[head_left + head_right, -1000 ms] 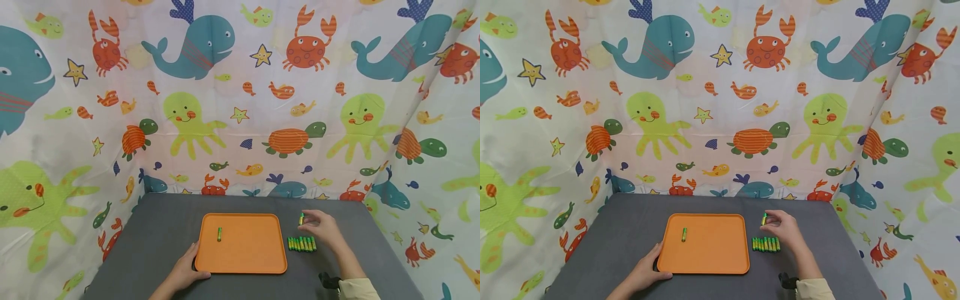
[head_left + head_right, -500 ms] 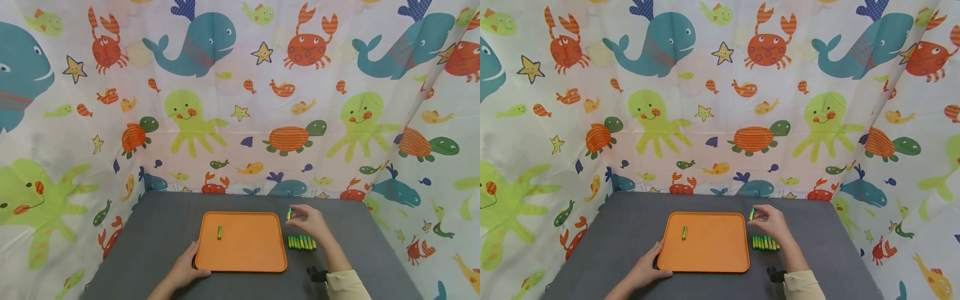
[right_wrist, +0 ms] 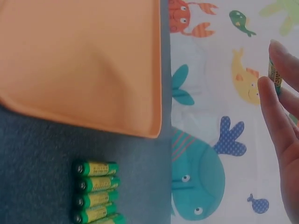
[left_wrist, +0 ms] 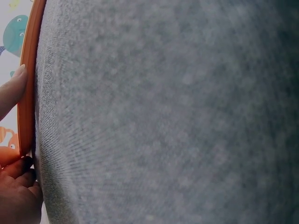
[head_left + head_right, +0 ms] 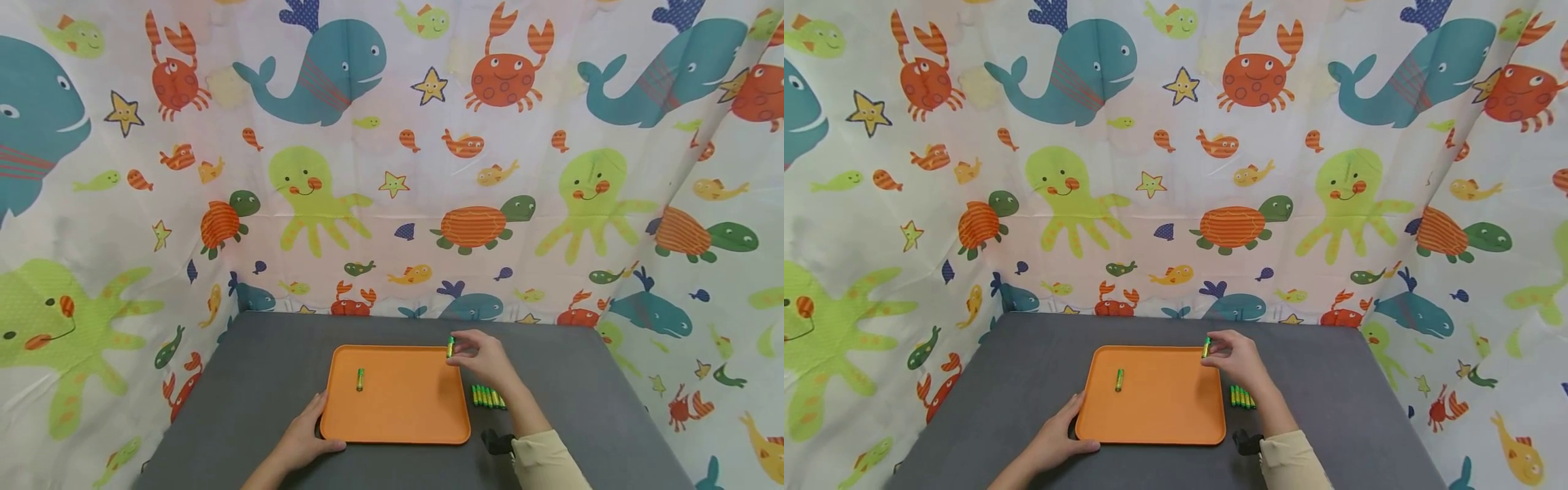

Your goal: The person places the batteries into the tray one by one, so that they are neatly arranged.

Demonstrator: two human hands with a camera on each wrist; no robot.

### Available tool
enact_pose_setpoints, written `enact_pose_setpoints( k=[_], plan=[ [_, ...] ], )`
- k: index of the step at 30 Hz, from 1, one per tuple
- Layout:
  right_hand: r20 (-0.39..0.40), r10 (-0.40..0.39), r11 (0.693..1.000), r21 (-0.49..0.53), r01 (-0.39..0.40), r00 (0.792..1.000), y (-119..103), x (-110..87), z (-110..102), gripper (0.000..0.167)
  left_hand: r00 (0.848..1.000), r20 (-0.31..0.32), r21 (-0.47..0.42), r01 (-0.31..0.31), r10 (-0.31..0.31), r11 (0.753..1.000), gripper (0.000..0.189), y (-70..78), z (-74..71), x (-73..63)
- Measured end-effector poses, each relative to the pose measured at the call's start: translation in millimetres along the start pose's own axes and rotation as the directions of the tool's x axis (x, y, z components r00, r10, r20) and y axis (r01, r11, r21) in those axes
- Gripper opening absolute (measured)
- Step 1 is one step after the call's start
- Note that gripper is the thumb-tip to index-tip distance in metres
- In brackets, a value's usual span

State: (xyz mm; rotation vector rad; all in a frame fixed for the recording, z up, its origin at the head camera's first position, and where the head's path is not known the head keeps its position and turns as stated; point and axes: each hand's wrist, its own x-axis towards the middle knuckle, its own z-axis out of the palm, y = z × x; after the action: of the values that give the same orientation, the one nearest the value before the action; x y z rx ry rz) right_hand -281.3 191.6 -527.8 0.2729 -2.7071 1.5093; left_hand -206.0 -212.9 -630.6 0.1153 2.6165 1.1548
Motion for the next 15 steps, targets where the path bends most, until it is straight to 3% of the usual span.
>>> enact_pose_setpoints(
  k=[8,15],
  plan=[
    [0.014,-0.008,1.0,0.022,0.008,1.0,-10.9,5.8,11.2,0.053,1.0,-0.015,0.0,-0.004,0.004,1.0,0.122,0.9,0.5,-0.8],
    [0.052,-0.053,0.998,-0.021,0.054,0.997,-20.3,10.5,30.8,0.052,1.0,-0.014,0.002,-0.001,0.001,1.0,0.121,2.4,0.6,-1.3]
  ],
)
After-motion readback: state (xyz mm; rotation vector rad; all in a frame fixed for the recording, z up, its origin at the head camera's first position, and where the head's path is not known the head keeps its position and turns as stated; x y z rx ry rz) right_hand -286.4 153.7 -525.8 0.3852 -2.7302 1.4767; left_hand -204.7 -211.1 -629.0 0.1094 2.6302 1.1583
